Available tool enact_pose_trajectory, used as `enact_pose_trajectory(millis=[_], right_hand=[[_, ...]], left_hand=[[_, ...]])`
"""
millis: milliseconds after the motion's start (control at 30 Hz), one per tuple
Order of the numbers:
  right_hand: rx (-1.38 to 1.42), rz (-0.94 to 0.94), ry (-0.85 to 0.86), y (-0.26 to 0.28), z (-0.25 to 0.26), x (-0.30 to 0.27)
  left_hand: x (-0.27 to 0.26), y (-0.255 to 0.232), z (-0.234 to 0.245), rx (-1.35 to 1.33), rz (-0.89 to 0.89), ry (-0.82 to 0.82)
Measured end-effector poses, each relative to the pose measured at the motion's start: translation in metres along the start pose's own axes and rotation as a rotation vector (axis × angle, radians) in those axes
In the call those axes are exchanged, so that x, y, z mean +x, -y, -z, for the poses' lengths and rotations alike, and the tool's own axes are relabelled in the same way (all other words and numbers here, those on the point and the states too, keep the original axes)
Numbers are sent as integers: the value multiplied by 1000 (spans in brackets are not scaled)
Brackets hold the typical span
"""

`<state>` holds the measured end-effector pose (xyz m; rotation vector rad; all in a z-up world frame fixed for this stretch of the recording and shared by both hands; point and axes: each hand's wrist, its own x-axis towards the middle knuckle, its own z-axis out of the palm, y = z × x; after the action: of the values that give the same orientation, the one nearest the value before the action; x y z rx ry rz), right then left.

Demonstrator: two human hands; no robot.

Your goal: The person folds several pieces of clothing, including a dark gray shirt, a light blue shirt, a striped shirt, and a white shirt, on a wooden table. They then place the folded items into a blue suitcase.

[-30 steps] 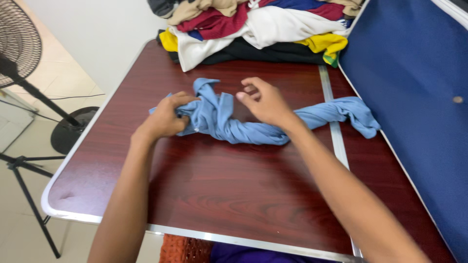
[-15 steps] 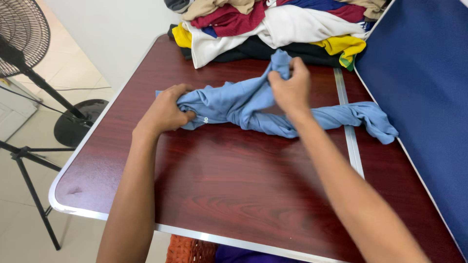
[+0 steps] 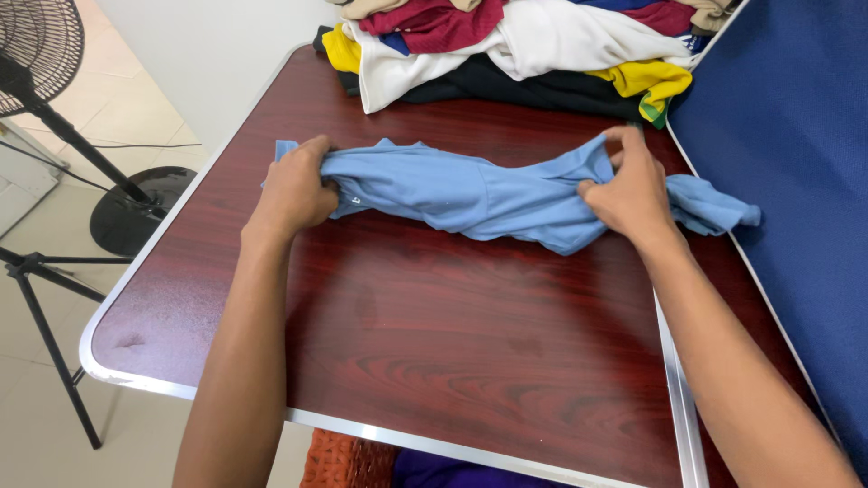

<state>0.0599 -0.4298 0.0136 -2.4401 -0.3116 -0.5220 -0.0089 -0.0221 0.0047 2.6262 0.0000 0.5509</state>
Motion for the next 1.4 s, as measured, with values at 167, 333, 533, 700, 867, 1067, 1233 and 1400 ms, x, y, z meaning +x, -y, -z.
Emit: enact_pose_trajectory(millis=[167,333,533,700,867,1067,1233,1400], right_hand=[[-176,329,-45,25,-2,-10],[-208,228,570,41,-14,-19],[-69,188,778,56,-11,16],[307,244,434,71,-57,40],[294,402,421,80,-120,51],[-152,250,543,89,-160,53],[147,88,277,77,-151,67],[356,228,-235,49,-103,100]], left_hand=[[0,9,-5,-153,-173,-79],[1,10,-6,-204,-283,-192],[1,-17,-12,-404,-447,-456],[0,-22,-9,-374,-471,-262],[-6,-13,6,-203,-84,248],[-6,-6,8,-167,-60,276],[-1,8,-2,-140,-87,192],[-3,2,11,-66,250,360]])
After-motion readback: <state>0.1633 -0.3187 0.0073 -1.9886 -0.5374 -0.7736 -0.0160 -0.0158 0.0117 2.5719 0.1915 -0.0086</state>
